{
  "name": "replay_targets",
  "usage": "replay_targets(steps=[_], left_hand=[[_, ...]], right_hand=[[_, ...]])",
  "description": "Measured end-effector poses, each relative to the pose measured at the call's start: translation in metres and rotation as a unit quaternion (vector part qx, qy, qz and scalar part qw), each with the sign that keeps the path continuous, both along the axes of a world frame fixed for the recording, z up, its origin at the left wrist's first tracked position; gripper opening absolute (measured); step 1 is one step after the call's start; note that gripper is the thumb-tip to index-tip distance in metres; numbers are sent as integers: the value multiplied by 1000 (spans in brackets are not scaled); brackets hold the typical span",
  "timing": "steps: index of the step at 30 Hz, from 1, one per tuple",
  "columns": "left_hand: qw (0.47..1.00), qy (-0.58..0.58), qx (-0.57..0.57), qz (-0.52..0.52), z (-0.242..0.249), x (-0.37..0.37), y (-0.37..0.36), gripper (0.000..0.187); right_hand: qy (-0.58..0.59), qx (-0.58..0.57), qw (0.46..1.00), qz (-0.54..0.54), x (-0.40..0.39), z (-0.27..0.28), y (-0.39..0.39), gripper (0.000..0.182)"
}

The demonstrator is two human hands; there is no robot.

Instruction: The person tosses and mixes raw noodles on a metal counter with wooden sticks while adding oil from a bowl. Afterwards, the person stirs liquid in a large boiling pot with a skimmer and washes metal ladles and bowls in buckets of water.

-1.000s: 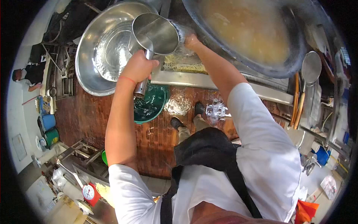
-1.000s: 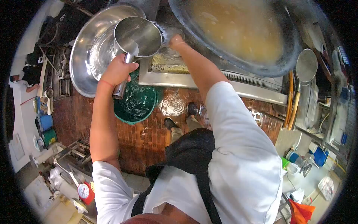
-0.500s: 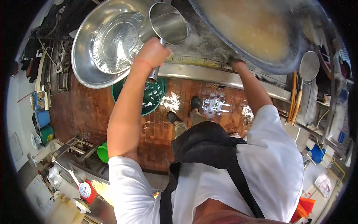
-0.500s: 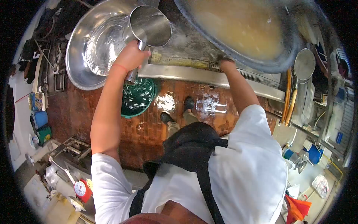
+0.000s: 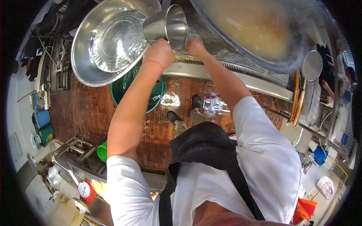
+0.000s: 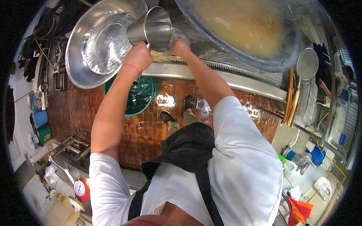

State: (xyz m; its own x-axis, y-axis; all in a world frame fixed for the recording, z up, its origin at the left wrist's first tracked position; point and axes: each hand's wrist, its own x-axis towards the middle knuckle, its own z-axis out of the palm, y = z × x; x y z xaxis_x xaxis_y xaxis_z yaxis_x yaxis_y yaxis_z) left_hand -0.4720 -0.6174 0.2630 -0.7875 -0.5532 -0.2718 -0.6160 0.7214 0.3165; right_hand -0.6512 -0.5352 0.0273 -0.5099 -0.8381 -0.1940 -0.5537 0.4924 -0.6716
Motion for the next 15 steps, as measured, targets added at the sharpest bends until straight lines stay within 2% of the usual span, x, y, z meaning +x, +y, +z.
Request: replay_targets(steps=[1,3,4,5,8,11,12,13,15], left_hand=[[1000,4,-9,5,3,-1,4,27],[999,15,-28,16,11,-4,9,25],[999,23,-38,22,16,-7,12,25],[998,29,-47,28,22,-10,15,25],[994,63,-92,17,25,-17,18,24],[983,90,-158,-8,15,-17,14,26],[978,99,-182,-18,10,-16,12,27],[979,103,-177,-9,8,-13,10,28],[980,112,-167,8,6,-3,4,30]], right_hand=[[-31,0,999,-45,-17,-18,-2,34],[77,88,992,40,-49,-42,-16,34],[213,174,947,167,-62,-51,-25,35],[338,252,860,287,-67,-55,-31,36],[265,292,865,310,-56,-5,-34,39],[195,308,884,294,-56,4,-37,26],[251,252,878,320,-66,-14,-32,24],[308,194,866,344,-84,-55,-22,22],[438,73,794,416,-136,-148,33,17]])
